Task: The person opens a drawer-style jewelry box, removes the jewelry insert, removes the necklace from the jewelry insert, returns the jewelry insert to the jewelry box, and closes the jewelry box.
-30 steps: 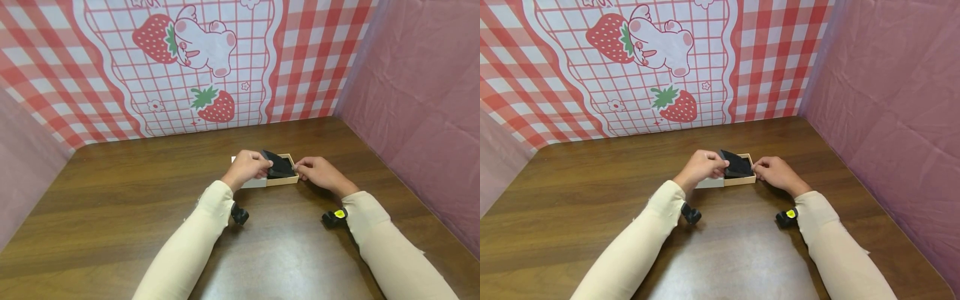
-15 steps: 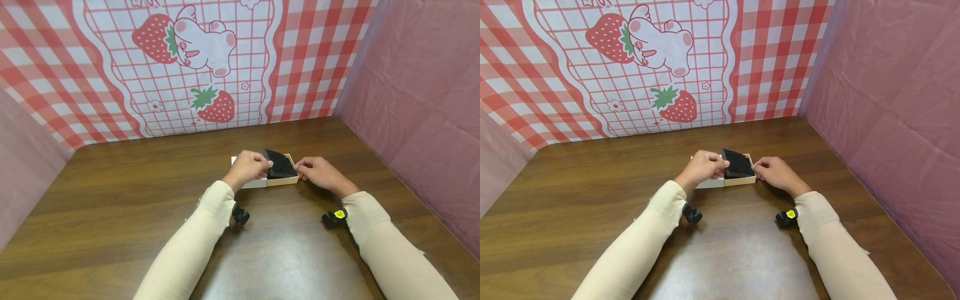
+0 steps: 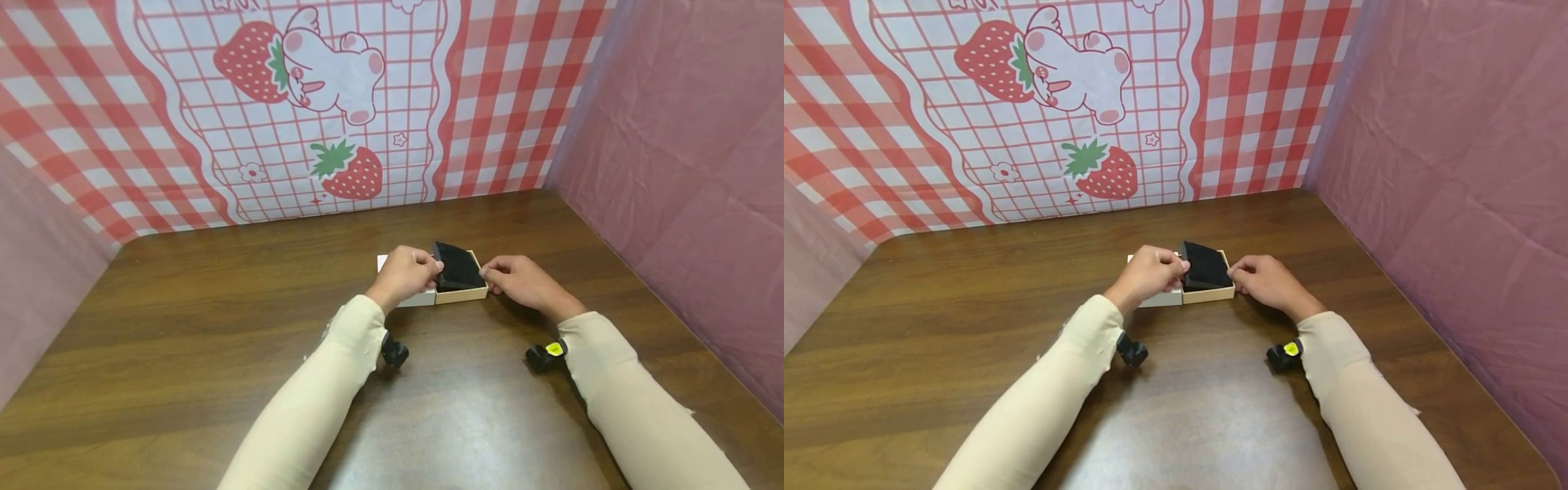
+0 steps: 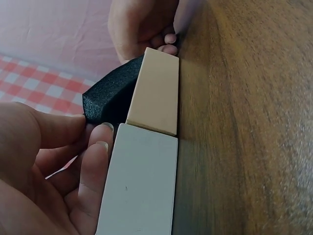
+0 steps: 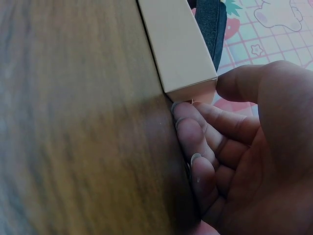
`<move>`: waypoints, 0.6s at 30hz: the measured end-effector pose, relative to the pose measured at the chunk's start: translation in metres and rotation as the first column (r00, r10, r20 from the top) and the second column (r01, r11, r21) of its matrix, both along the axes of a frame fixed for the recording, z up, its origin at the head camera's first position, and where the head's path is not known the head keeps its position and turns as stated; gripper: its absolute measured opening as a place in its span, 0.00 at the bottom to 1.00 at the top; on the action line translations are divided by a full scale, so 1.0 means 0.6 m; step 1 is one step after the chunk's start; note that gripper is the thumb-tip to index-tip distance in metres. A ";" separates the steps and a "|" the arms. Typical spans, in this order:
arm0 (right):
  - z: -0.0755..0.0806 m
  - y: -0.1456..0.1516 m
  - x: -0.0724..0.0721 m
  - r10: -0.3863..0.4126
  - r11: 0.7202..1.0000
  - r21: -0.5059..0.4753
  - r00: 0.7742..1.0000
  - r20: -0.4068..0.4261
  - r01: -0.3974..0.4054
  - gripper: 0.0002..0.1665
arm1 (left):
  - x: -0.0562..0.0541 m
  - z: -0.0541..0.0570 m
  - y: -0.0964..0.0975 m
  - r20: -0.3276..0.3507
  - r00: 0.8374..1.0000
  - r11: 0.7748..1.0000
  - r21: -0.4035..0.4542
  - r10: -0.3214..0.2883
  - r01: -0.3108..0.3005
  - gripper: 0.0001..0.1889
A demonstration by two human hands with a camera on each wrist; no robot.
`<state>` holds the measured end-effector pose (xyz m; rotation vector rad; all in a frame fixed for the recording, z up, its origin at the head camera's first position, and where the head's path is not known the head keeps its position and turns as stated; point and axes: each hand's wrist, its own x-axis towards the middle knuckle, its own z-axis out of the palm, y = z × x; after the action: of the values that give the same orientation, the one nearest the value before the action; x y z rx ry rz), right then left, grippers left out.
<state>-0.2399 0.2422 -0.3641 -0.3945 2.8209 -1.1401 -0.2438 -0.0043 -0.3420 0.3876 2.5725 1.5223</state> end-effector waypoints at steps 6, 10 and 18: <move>0.002 -0.001 0.000 -0.003 1.000 -0.001 1.000 0.013 0.003 0.14 | -0.001 0.003 0.001 -0.008 1.000 0.999 -0.038 -0.013 0.013 0.13; 0.003 -0.001 0.000 -0.005 1.000 0.003 1.000 0.014 0.005 0.15 | -0.001 0.003 0.001 -0.014 1.000 0.999 -0.052 -0.014 0.013 0.13; 0.003 -0.001 0.000 -0.008 1.000 0.005 1.000 0.009 0.008 0.14 | -0.001 0.003 0.002 -0.029 1.000 0.997 -0.076 -0.011 0.008 0.14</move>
<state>-0.2399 0.2416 -0.3623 -0.3774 2.8192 -1.1333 -0.2441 -0.0032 -0.3404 0.4155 2.6373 1.4207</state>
